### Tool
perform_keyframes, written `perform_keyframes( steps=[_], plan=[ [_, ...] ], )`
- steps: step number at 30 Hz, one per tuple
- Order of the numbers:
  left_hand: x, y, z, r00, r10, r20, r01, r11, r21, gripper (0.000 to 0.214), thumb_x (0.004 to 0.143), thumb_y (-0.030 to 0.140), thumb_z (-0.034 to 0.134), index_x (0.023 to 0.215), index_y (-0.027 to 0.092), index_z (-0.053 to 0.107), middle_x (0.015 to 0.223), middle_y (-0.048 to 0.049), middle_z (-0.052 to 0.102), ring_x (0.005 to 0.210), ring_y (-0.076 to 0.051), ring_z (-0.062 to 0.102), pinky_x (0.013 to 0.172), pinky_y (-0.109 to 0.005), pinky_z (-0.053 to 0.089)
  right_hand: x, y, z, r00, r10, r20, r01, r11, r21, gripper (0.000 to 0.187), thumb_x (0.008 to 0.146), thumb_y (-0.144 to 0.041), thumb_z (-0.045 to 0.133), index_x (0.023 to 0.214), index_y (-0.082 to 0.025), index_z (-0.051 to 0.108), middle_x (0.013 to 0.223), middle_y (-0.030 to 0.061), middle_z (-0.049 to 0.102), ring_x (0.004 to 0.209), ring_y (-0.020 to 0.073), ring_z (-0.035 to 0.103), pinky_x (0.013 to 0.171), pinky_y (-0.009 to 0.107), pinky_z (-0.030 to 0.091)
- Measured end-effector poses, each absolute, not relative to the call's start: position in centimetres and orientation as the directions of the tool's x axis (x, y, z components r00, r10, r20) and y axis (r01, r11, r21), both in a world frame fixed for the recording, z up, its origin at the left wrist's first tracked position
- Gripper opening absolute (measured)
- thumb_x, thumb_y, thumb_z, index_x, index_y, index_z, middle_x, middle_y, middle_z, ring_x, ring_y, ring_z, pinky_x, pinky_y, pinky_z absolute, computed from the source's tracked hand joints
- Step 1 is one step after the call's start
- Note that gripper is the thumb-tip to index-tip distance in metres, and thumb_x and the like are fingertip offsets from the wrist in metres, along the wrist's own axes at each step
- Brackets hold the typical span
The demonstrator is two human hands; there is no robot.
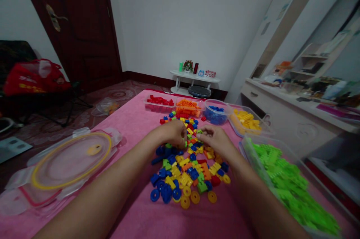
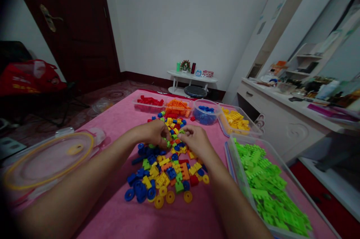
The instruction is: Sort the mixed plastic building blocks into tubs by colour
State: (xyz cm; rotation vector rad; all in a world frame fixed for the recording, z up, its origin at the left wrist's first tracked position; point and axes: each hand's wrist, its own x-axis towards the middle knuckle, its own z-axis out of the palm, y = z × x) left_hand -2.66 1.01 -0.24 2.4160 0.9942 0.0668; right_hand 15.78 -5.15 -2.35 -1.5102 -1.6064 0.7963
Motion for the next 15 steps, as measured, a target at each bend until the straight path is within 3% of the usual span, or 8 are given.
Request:
perform_keyframes(
  steps=[3,8,10,12,15],
  plan=[
    [-3.4,2.0,0.3,0.671,0.736,-0.084,0.607,-0.482,0.632,0.019,0.060,0.016,0.056,0.072,0.012,0.070,0.056,0.0011,0.060,0.049,-0.009,0.053,0.047,-0.017,0.039,14.7,-5.3,-2.2,0.165,0.986,0.027,0.032,0.022,-0.999,0.031,0.060,-0.037,0.074,0.080,-0.017,0.061,0.066,-0.0040,0.055,0.054,0.0085,0.050,0.056,0.025,0.049],
    [-3.7,2.4,1.3,0.648,0.755,0.096,0.358,-0.414,0.837,0.025,0.067,0.025,0.057,0.084,0.010,0.068,0.063,-0.0003,0.060,0.050,-0.008,0.052,0.049,-0.018,0.043,14.0,-5.4,-2.3,0.093,0.988,-0.120,-0.473,-0.062,-0.879,0.018,0.065,-0.019,0.067,0.082,-0.017,0.061,0.070,-0.0019,0.060,0.053,0.0073,0.051,0.055,0.021,0.051],
    [-3.7,2.0,1.6,0.700,0.703,0.123,0.353,-0.491,0.796,0.027,0.067,0.023,0.058,0.089,0.011,0.069,0.066,-0.0003,0.062,0.053,-0.008,0.052,0.051,-0.018,0.042,14.2,-5.3,-2.5,0.019,0.985,-0.172,-0.602,-0.126,-0.788,0.017,0.066,-0.015,0.060,0.083,-0.015,0.060,0.069,0.0000,0.060,0.053,0.0083,0.052,0.051,0.021,0.050],
    [-3.8,1.5,1.7,0.778,0.626,0.050,0.441,-0.602,0.666,0.026,0.065,0.018,0.059,0.088,0.014,0.071,0.068,0.0004,0.065,0.056,-0.008,0.053,0.054,-0.017,0.040,14.4,-5.4,-2.6,-0.058,0.979,-0.195,-0.685,-0.181,-0.706,0.019,0.067,-0.017,0.057,0.085,-0.014,0.059,0.069,0.0020,0.061,0.054,0.0090,0.053,0.045,0.019,0.046],
    [-3.6,0.9,1.4,0.822,0.551,-0.147,0.552,-0.703,0.449,0.027,0.062,0.016,0.064,0.087,0.020,0.074,0.075,0.0013,0.069,0.064,-0.010,0.056,0.057,-0.017,0.039,14.2,-5.6,-2.5,-0.106,0.976,-0.191,-0.631,-0.214,-0.746,0.023,0.071,-0.030,0.059,0.089,-0.014,0.058,0.071,0.0024,0.060,0.050,0.0069,0.048,0.035,0.013,0.029]
  ],
)
